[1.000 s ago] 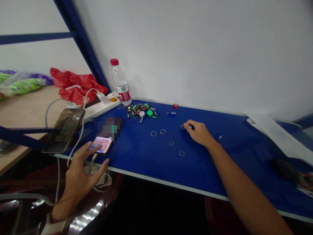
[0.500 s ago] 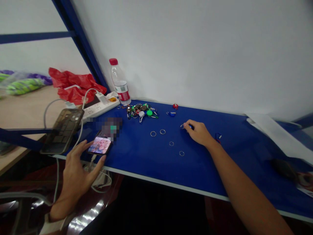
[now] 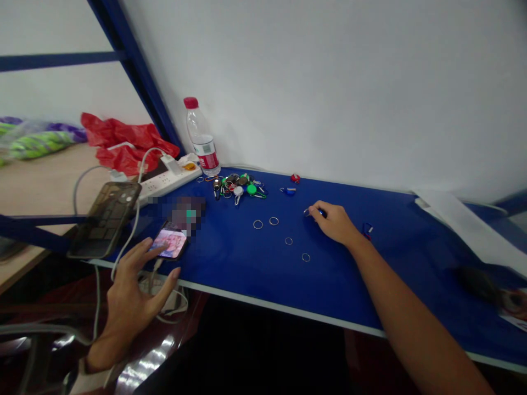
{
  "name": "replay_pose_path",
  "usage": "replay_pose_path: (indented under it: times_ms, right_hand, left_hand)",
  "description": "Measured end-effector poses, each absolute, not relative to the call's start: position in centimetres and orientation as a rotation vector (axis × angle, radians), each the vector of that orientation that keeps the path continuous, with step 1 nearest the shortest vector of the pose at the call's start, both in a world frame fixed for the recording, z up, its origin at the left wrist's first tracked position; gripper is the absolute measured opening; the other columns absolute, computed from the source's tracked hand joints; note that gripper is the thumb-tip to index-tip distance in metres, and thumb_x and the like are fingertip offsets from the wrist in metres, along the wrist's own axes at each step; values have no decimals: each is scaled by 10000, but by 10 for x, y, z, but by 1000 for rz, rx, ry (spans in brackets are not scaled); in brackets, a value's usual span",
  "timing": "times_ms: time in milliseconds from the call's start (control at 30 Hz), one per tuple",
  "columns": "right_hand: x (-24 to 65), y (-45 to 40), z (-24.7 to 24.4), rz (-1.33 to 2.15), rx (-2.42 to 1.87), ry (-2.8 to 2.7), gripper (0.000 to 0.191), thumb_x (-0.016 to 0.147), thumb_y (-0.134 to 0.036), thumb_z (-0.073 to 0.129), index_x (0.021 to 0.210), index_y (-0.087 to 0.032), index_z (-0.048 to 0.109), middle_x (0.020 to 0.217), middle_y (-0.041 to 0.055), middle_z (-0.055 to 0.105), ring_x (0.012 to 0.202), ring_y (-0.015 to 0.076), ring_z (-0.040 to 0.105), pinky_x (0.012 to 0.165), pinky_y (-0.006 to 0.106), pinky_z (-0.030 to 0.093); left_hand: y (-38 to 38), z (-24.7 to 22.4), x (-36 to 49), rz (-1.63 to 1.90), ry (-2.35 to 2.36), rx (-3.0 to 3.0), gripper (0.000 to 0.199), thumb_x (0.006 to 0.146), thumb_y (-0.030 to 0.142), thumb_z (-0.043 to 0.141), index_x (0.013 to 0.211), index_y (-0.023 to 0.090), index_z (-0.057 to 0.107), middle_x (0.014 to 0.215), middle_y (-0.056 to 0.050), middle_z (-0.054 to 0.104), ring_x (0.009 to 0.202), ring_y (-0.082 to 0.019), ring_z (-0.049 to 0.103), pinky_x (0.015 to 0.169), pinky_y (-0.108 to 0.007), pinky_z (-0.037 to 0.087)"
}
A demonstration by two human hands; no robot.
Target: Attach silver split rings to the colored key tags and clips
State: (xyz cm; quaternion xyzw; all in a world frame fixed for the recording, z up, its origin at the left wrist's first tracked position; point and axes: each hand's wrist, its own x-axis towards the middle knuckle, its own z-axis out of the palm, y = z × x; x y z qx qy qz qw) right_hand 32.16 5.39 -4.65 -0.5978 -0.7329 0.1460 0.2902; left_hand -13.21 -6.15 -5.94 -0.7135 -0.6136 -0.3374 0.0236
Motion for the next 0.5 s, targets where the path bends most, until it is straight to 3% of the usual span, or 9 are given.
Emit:
replay_pose_path:
  times_ms: [167, 500]
  right_hand:
    - [322, 54, -47, 377, -1579, -1958, 321, 957, -390, 480, 831, -192, 699, 783, 73, 735, 677, 201, 638, 682, 326, 454]
    - [321, 54, -46, 373, -1583, -1957, 311, 960, -384, 483, 818, -202, 692, 787, 71, 741, 687, 208, 647, 678, 327, 459]
  left_hand:
    - [-60, -59, -131, -1028, -1793, -2211, 521, 884, 444, 669, 1345, 255, 516, 1288, -107, 646, 1272, -351, 587, 1068, -537, 501]
    - [-53, -54, -135, -1013, -1883, -2144, 606, 903, 472, 608, 1428, 197, 481, 1459, -177, 528, 1351, -391, 520, 1130, -571, 435]
